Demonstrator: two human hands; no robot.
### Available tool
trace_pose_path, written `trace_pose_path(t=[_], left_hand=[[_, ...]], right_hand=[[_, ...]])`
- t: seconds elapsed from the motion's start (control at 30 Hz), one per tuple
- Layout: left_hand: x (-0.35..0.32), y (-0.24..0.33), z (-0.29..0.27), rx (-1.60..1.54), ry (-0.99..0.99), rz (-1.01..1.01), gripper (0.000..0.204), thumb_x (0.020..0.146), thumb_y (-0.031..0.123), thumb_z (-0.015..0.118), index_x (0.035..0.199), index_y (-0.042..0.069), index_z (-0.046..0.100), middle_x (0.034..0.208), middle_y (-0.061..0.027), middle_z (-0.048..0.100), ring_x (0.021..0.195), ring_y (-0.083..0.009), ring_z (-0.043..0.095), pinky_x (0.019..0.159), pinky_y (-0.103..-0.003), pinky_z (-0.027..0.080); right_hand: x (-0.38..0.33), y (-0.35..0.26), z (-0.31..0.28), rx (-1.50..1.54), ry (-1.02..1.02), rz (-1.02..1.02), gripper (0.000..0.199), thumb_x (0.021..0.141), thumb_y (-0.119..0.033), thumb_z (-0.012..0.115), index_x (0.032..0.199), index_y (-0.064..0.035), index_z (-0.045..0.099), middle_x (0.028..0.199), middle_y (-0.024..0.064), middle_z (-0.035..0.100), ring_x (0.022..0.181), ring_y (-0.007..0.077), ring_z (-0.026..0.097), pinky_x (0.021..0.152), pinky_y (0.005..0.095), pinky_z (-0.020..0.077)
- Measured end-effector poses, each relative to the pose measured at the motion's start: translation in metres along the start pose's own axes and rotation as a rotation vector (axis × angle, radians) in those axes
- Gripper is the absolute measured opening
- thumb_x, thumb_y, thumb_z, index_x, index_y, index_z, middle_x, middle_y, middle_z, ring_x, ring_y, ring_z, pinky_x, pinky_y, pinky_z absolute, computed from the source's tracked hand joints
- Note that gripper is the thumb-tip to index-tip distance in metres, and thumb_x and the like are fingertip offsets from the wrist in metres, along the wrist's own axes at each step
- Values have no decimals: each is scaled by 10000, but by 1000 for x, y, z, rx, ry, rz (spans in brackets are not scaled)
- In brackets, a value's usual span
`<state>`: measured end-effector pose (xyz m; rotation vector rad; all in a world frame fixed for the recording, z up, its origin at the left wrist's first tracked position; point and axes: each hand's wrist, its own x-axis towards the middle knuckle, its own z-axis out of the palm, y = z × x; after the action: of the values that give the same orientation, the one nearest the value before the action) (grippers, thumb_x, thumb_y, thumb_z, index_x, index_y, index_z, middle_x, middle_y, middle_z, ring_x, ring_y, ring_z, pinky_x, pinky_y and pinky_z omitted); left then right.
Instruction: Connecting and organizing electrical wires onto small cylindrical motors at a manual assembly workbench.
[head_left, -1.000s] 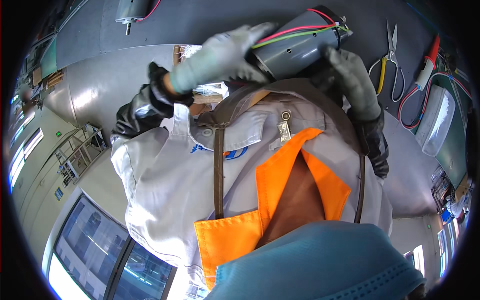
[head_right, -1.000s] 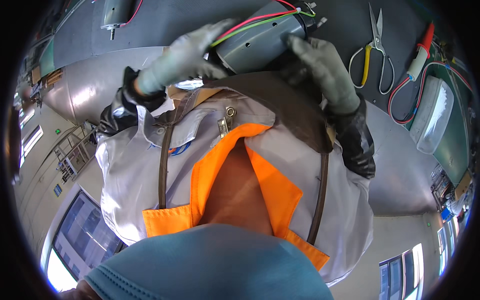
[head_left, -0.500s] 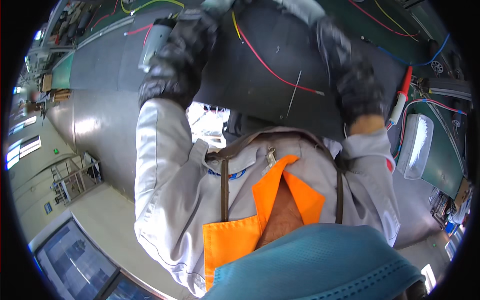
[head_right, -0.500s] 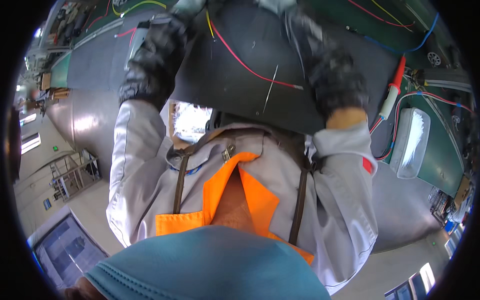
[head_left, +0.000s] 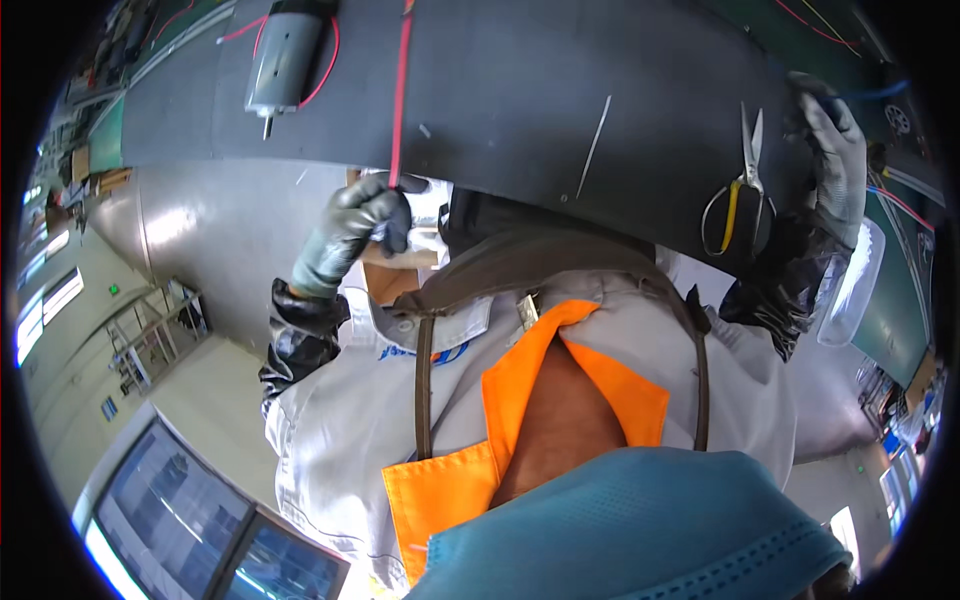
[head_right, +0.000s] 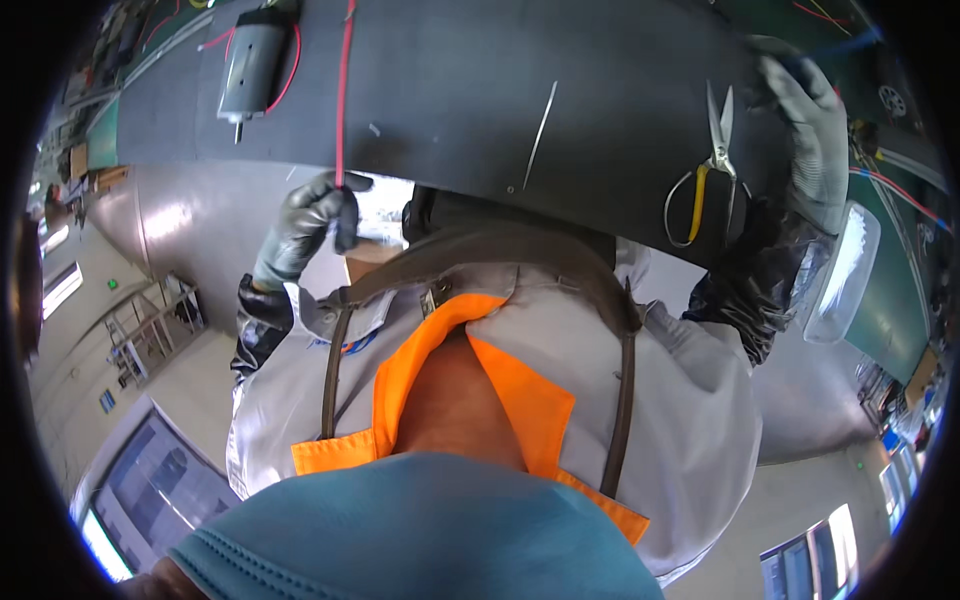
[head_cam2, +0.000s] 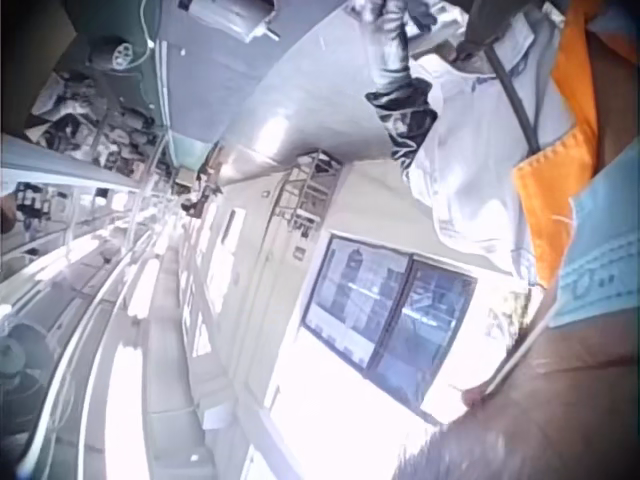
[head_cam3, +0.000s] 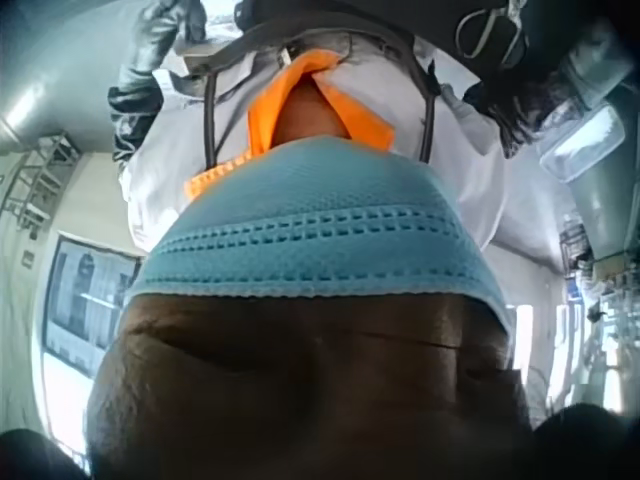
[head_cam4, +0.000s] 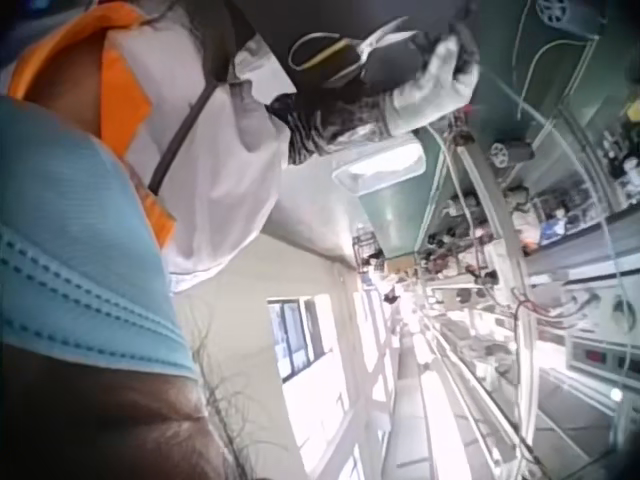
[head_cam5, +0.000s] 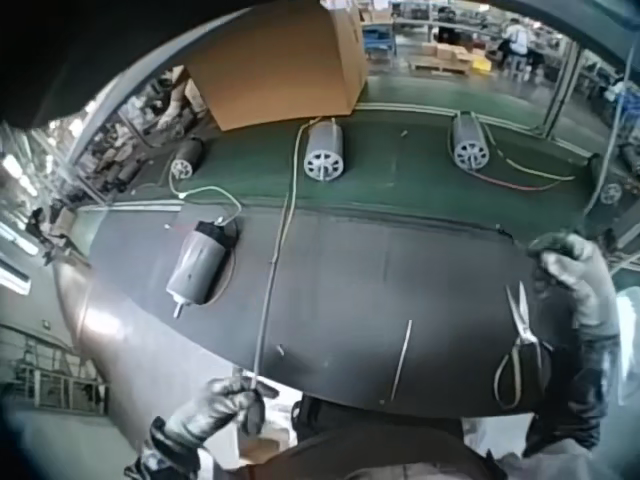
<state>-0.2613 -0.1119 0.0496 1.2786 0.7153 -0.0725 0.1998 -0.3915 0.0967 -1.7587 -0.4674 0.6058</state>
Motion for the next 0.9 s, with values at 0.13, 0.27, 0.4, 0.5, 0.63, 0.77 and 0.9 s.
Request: trace_pose_path(t=[0.13, 0.27, 0.4, 0.5, 0.63, 0.77, 0.9], left_hand=[[-31, -21, 19, -9, -77, -98, 404, 1038, 310, 625, 1201, -59, 654, 954, -110, 714, 840, -197, 685, 836, -356, 547], [11, 13, 38, 2, -49, 206, 459, 980, 327, 682, 1230, -58, 672, 1074, -105, 733, 985, -173, 683, 915, -304, 526], [58, 61, 94, -547, 44, 359, 338, 1026, 281, 629, 1141, -33, 679, 954, -67, 707, 861, -151, 656, 820, -280, 497], [78, 74, 113, -641, 36, 337, 262, 1045, 231, 621, 1071, -22, 682, 869, -38, 682, 745, -113, 620, 713, -251, 489], [91, 84, 133, -551, 191, 324, 276, 1050, 233, 620, 1092, -32, 683, 880, -49, 692, 768, -117, 658, 734, -259, 528], [95, 82, 132, -496, 199, 329, 269, 1045, 226, 623, 1103, -31, 681, 899, -55, 707, 791, -128, 690, 745, -251, 548], [97, 79, 131, -449, 211, 398, 261, 1046, 216, 618, 1104, -31, 679, 898, -51, 708, 785, -118, 687, 727, -248, 547]], right_hand=[[-18, -24, 87, -262, -861, -209, 287, 968, -174, 685, 1181, 17, 705, 990, 79, 737, 870, 157, 680, 798, 292, 532], [-44, 28, 153, -163, -1153, -684, 287, 978, -207, 676, 1190, -16, 710, 946, 111, 738, 800, 157, 673, 728, 316, 545], [-83, 7, 153, -128, -731, -517, 342, 997, -189, 649, 1296, -24, 673, 929, 127, 747, 787, 157, 707, 726, 290, 555], [-81, 9, 164, 96, -370, -477, 433, 974, -122, 664, 1397, -46, 609, 885, 132, 756, 745, 157, 727, 703, 265, 562], [-74, 25, 170, 27, -328, -619, 504, 1029, -54, 566, 1496, 87, 439, 972, 134, 743, 861, 161, 720, 770, 263, 567], [-75, 29, 178, 108, -266, -625, 477, 1027, -53, 581, 1471, 87, 474, 1062, 169, 749, 862, 178, 735, 725, 255, 573], [-79, 16, 176, -174, -220, -712, 452, 1011, -5, 585, 1443, 96, 501, 1243, 217, 707, 894, 204, 755, 721, 271, 594]])
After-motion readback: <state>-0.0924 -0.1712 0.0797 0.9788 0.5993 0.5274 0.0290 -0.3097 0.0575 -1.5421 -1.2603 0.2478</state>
